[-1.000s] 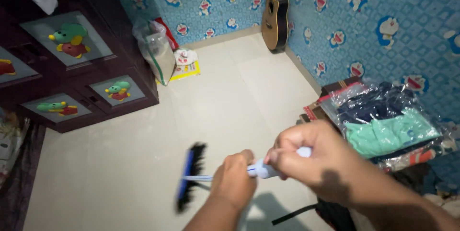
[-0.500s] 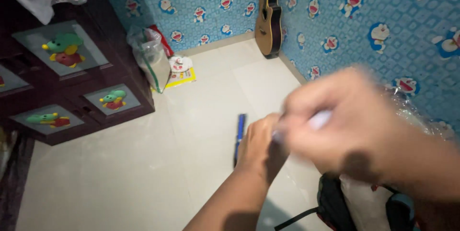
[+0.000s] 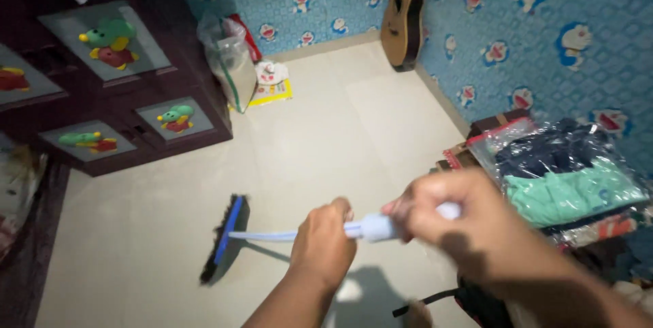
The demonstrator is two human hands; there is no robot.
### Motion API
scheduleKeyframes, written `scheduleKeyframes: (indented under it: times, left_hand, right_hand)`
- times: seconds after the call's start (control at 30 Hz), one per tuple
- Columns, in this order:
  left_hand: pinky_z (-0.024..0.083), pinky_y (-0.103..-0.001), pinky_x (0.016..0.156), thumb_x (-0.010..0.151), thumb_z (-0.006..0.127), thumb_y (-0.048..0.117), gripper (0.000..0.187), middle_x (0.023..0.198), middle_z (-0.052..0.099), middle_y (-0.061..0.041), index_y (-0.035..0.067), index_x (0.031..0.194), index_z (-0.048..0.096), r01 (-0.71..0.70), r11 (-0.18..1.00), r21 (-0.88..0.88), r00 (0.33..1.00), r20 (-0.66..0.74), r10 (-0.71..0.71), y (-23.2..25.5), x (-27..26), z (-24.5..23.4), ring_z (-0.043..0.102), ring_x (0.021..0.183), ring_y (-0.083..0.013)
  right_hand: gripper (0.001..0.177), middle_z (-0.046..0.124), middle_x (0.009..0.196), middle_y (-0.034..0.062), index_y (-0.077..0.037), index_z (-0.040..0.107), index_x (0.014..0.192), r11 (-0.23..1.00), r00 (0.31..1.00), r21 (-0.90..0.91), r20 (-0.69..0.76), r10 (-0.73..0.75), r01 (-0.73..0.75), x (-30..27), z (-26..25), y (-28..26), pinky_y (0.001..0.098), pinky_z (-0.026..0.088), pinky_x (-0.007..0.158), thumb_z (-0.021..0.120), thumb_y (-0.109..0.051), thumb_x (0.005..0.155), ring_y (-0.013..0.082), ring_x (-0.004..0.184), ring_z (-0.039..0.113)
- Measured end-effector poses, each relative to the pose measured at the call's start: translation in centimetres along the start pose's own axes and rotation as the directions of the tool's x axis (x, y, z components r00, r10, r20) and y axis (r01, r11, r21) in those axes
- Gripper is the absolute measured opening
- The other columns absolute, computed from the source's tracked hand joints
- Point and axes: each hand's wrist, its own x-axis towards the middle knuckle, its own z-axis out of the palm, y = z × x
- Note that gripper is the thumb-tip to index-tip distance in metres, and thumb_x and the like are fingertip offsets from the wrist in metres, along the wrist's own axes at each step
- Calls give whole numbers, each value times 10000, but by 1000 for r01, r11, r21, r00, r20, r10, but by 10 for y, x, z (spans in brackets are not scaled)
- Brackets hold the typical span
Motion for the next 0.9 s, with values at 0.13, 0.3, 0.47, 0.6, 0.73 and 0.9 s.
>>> scheduleKeyframes:
  times: [0.13,0.3,0.47,0.6,0.73,0.9]
  left_hand:
    - [520,-557,771,854,585,52,157,876,708,-256,49,986,670,-303,951,-63,920,-281,274,40,15,2,677,873,-470]
    - [532,-529,773,852,616,70,124,860,709,-253,53,955,684,-382,904,-190,909,-251,331,137,31,-20,686,880,-463]
    - [549,-498,814,828,672,133,203,989,723,-240,75,1022,689,-543,795,-272,832,-304,464,134,90,41,677,987,-456]
    - [563,-485,826,802,718,209,193,1000,746,-193,108,960,675,-269,882,-387,962,-66,265,130,106,61,701,1013,-399]
    - [544,-508,845,847,716,248,160,1024,725,-194,119,937,684,-86,973,-214,994,50,99,123,115,81,681,1033,-404]
    - [532,-519,874,793,663,78,161,993,722,-184,147,934,700,72,994,87,993,82,-79,119,145,92,684,1021,-401]
  right_hand:
    - [211,744,809,102,-30,712,687,938,993,-324,-39,114,-120,14,-58,-52,417,478,524,646,-124,864,227,552,594]
    - [154,729,761,32,-147,763,751,873,971,-429,144,-189,233,38,-106,-72,331,531,646,709,-218,877,134,709,699]
    - [115,731,751,-19,-137,763,792,875,942,-368,233,-241,315,57,-110,-69,276,526,626,717,-227,848,79,695,684]
    - [268,649,686,91,-7,644,647,978,982,-208,186,33,6,62,-117,-17,330,461,587,691,-127,882,133,641,485]
    - [376,605,620,141,-12,566,605,948,985,-292,73,156,-128,70,-151,39,367,464,587,746,-185,886,204,604,530]
    - [307,809,771,59,-45,581,628,999,980,51,200,-4,-6,79,-177,80,282,590,786,675,-146,902,99,929,796]
